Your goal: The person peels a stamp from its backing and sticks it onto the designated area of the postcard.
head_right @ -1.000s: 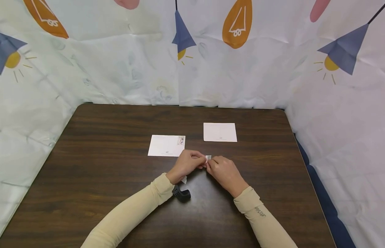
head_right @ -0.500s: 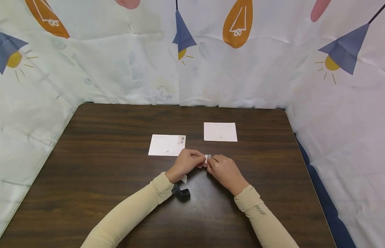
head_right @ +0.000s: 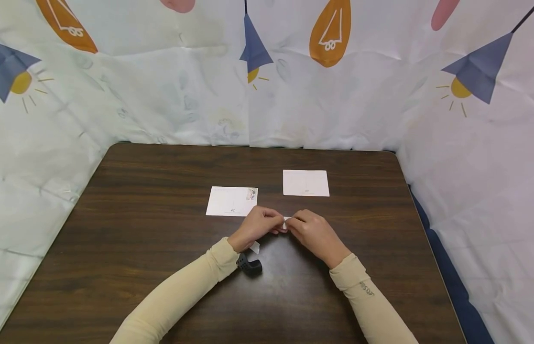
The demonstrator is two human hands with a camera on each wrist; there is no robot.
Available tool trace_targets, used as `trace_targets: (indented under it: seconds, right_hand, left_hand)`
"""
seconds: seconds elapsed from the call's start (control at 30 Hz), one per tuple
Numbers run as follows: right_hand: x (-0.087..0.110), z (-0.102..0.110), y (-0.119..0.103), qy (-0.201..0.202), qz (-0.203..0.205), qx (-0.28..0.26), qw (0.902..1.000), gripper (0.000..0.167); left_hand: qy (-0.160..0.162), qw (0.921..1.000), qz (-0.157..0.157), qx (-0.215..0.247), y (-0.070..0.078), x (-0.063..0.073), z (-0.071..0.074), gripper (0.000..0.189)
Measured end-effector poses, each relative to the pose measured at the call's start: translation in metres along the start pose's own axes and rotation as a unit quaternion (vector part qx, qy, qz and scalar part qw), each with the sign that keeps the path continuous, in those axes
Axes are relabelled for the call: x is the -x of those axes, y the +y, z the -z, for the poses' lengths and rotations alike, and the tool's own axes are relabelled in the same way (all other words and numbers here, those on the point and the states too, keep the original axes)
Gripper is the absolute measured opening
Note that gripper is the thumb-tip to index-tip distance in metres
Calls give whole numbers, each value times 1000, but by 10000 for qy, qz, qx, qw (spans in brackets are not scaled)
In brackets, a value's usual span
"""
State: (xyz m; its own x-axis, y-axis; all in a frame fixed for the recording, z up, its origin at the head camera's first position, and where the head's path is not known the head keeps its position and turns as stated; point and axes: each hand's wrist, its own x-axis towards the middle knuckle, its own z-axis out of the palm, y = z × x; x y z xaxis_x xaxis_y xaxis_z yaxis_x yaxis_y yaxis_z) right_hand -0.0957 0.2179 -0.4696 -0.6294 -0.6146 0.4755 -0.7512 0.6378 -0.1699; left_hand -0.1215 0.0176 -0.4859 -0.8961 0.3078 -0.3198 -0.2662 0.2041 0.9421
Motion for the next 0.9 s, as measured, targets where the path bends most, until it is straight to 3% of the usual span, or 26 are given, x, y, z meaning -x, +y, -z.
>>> trace_targets:
  seconds: [0.5, 0.73, 0.9]
  right_hand:
    - [0, -2, 6, -256, 860, -292, 9955, 20]
    - [2, -5, 7, -229, 951, -356, 9946, 22]
    - [3, -6, 6, -201, 661, -370, 9969, 23]
  left_hand:
    - [-710, 9968, -93, -343, -2, 1, 6, 20]
    - [-808, 9958, -90, -428, -3, 0, 7, 21]
    - [-787, 9963, -62, -348, -3, 0, 9, 21]
